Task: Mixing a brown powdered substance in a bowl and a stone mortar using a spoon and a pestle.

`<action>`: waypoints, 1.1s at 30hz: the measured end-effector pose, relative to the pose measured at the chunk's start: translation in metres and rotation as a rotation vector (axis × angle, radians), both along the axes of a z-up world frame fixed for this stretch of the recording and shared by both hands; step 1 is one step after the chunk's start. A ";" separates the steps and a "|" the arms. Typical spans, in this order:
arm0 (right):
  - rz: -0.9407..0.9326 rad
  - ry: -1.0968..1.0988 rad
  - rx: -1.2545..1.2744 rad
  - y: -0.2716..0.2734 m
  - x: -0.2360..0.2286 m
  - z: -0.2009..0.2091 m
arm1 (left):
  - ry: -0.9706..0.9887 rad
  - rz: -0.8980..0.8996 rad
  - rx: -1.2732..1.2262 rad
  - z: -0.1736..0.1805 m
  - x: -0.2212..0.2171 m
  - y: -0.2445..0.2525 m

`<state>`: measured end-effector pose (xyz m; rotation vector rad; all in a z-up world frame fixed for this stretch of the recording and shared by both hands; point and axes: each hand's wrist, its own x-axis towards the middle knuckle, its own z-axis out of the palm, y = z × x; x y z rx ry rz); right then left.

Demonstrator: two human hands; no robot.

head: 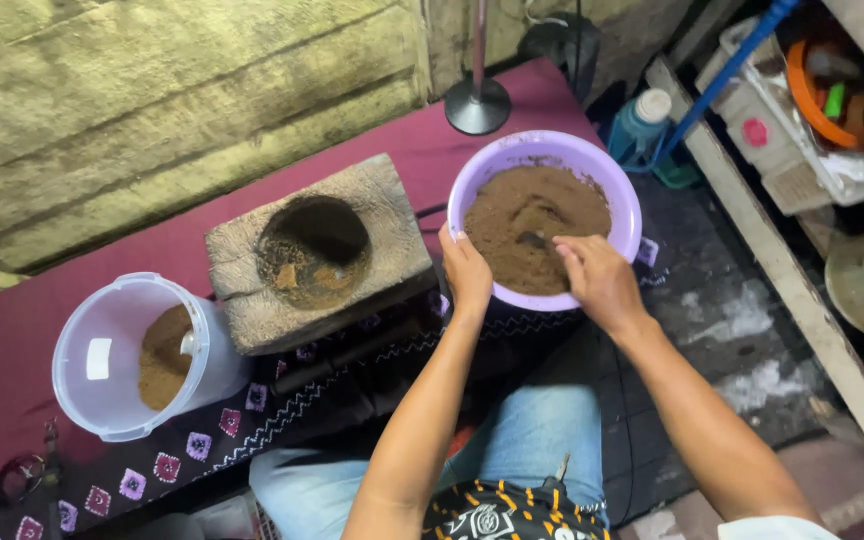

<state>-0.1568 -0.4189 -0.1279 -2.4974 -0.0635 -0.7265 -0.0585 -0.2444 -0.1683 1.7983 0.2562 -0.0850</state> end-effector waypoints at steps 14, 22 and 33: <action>0.214 -0.023 -0.178 0.001 -0.001 0.020 | 0.081 -0.046 -0.022 0.021 0.000 0.004; 0.038 -0.088 -0.080 0.019 0.010 -0.030 | 0.053 -0.049 -0.035 0.016 -0.002 0.004; -0.325 -0.048 -0.046 -0.007 -0.013 -0.020 | 0.015 -0.041 -0.050 0.004 0.002 0.004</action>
